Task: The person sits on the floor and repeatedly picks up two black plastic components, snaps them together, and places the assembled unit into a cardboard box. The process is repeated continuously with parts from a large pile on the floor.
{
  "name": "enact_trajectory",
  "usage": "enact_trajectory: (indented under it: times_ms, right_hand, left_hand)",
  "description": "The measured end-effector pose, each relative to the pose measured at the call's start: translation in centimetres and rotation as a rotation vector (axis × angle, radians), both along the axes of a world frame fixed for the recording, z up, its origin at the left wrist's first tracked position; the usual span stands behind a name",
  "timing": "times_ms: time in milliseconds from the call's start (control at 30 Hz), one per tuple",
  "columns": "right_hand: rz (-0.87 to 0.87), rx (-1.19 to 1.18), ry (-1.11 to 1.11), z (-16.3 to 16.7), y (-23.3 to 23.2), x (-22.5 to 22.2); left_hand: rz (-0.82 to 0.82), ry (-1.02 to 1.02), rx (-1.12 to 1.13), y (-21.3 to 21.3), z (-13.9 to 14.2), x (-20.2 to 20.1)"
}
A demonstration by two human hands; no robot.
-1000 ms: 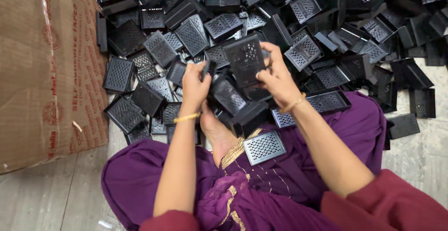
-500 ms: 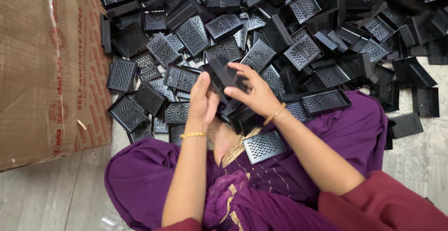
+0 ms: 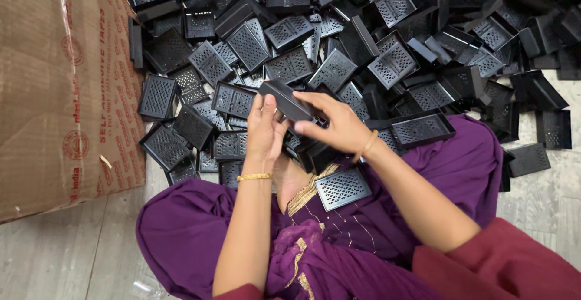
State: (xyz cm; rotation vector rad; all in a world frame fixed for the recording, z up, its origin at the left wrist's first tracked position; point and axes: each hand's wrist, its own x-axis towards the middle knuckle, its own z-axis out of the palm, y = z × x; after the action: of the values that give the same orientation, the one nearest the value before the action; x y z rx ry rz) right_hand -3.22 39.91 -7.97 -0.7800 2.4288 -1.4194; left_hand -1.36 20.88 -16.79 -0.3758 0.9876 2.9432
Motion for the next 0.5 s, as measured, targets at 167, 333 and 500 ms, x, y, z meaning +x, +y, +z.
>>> enact_trajectory:
  times_ms: [167,333,500]
  right_hand:
    - [-0.149,0.026,0.355,-1.1,-0.4,1.7]
    - [-0.184,0.084,0.348,-2.1,-0.2,1.8]
    - [-0.147,0.092,0.402,-1.8,0.0,1.2]
  left_hand:
    - [-0.057,-0.059,0.003,0.0,-0.6,-0.2]
    - [-0.063,-0.082,0.02,0.3,-1.9,-0.1]
    - [-0.024,-0.14,0.049,0.8,-0.9,-0.3]
